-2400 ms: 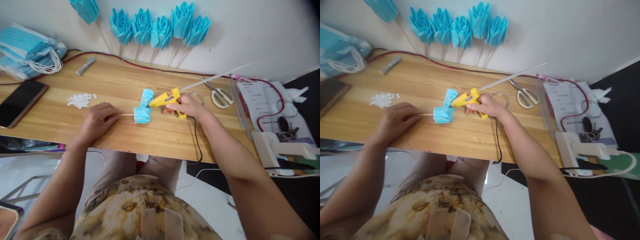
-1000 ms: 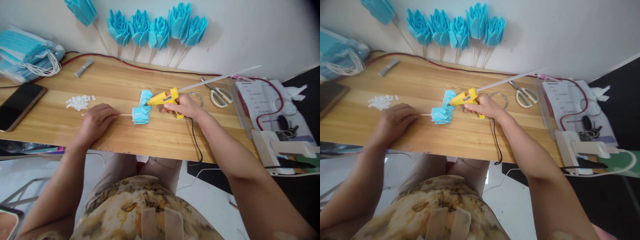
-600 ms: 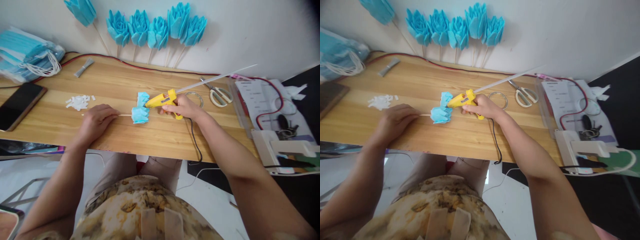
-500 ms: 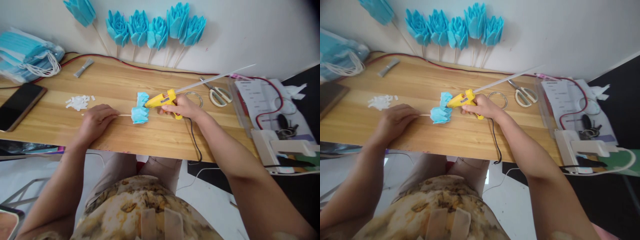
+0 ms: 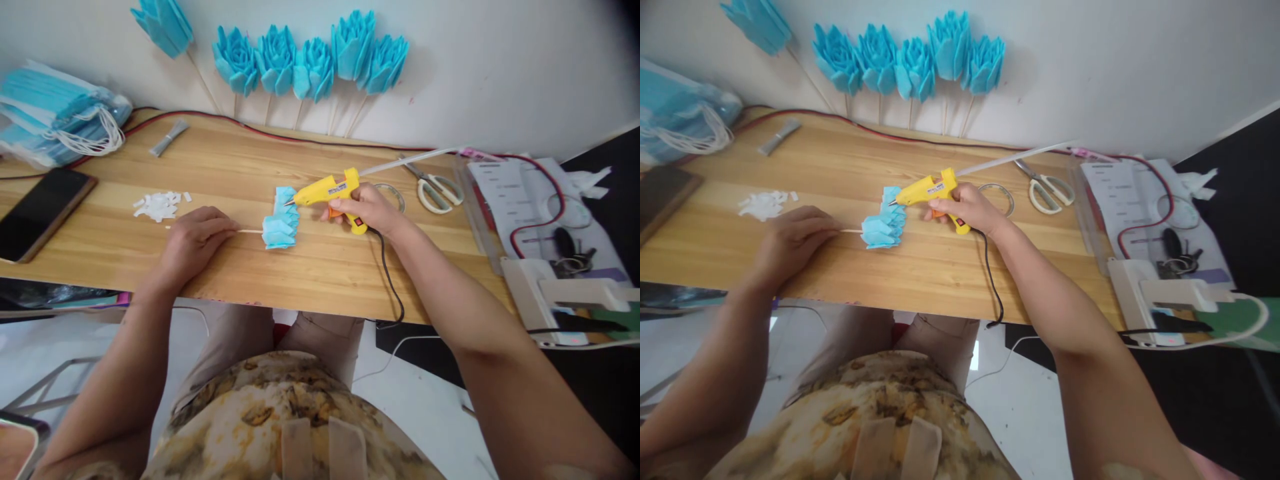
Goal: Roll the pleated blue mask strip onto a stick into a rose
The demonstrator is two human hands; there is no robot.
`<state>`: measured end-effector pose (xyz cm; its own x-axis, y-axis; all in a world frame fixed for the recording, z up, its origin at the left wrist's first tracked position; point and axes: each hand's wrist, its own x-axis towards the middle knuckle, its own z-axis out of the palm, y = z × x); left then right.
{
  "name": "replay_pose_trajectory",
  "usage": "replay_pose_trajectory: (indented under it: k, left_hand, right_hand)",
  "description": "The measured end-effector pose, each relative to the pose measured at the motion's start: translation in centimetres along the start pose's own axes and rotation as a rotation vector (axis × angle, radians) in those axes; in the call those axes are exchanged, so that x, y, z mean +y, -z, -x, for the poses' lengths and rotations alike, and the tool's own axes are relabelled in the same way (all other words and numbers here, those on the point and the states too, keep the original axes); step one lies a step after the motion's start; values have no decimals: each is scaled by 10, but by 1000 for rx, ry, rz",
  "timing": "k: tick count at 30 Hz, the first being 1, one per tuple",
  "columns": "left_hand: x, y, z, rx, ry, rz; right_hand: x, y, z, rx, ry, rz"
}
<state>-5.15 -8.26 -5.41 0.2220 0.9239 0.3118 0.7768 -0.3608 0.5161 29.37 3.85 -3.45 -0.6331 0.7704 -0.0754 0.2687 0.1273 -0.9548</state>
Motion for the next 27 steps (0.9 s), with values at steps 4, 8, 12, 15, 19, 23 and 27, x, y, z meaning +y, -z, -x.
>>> replay_pose_trajectory:
  k: [4,8,12,15,19,23,27]
  left_hand:
    - [1,0,0,21,-30,-1]
    - [1,-2,0,37,-45,-7]
    - [1,-1,0,33,-41,-15]
    - [2,-1,-1,35,-41,-4]
    - [4,-1,-1,43,-46,15]
    - [5,0,-1,52,-44,17]
    - [7,2,-1,49,-45,37]
  right_hand:
    - [0,-2,0,-16,25,9]
    - [1,-1,0,-6,35,4]
    - [1,-1,0,2,35,47]
    - [1,-2,1,-16,43,144]
    - [4,-2,0,-24,53,211]
    - [7,0,-1,-31,48,218]
    - [6,-2,0,-40,68,201]
